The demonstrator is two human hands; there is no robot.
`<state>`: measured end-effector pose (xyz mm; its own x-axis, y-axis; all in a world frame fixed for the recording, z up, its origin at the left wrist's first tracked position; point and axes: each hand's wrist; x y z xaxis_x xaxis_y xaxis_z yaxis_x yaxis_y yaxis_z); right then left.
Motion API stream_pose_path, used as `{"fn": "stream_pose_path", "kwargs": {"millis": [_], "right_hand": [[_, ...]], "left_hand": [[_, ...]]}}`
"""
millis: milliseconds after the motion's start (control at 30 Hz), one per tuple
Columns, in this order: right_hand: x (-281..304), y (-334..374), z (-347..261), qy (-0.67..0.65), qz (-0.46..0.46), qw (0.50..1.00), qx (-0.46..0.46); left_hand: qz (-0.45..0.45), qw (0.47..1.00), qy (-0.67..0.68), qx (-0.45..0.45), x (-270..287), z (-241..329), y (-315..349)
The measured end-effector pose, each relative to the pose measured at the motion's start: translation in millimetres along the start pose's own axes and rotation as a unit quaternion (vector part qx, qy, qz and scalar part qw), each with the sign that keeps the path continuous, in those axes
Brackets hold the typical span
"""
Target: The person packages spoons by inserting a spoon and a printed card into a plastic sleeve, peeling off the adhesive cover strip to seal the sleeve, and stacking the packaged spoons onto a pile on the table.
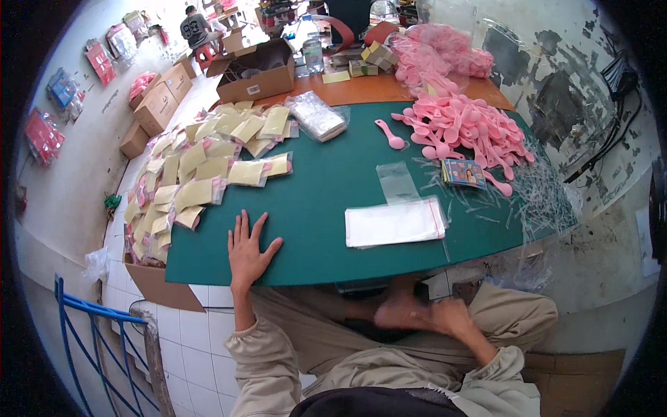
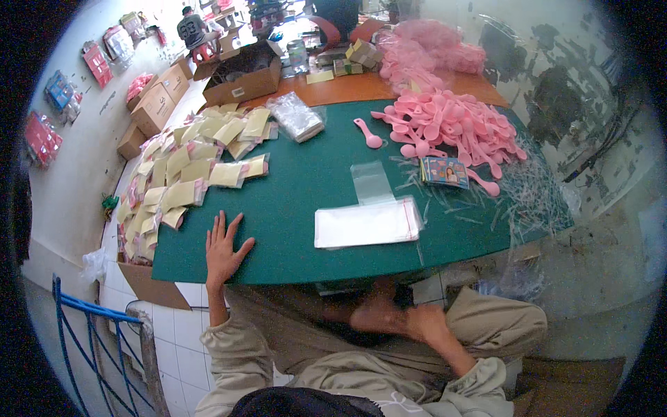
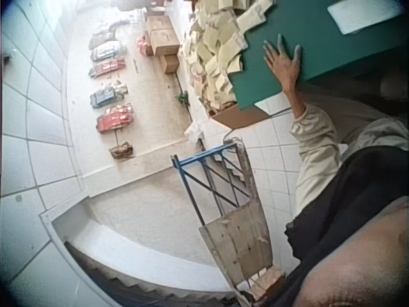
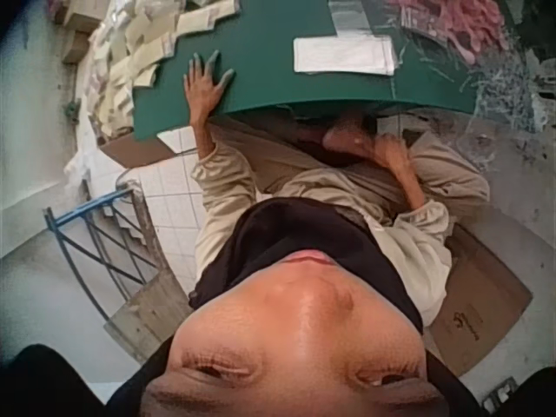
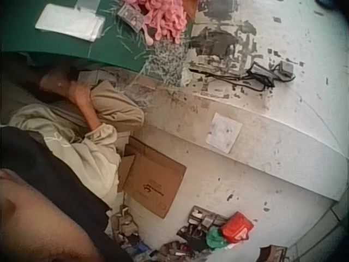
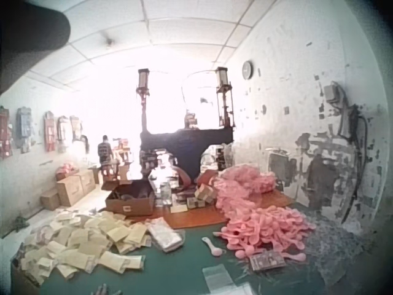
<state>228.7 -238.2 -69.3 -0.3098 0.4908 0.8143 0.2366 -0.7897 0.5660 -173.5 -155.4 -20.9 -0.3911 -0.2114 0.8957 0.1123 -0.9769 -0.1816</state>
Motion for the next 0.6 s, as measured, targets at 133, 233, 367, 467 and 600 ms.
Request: {"fn": "stream_pose_path", "kwargs": {"millis": [133, 233, 367, 467, 600], "right_hand": [[-25.0, -7.6, -9.3, 0.003, 0.086, 0.994, 0.071], [-51.3, -28.3, -5.0, -0.009, 0.155, 0.985, 0.074], [-55.7, -56.2, 13.4, -0.021, 0.041, 0.992, 0.114], [-59.5, -61.4, 12.3, -0.081, 0.016, 0.990, 0.111], [-50.8, -65.2, 17.0, -0.063, 0.107, 0.971, 0.202]], "left_hand": [[-0.005, 1.000, 0.005, 0.006, 1.5, 6.0, 0.0], [0.000, 1.000, 0.009, 0.007, 3.1, 6.9, -1.4], [0.003, 1.000, 0.006, 0.029, 5.0, 9.8, 0.7], [0.010, 0.999, -0.002, 0.046, 7.9, 14.6, -3.5], [0.004, 0.999, -0.008, 0.049, 7.4, 16.5, -9.3]]}}
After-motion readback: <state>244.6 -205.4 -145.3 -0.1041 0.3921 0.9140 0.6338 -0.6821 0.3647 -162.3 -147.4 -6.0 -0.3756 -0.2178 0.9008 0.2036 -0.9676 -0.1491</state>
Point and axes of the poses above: each hand's wrist, its own y-axis away from the middle knuckle, its own x-axis out of the back of the hand, z = x × y, and after that the axes turned 11 degrees about y, right-handed
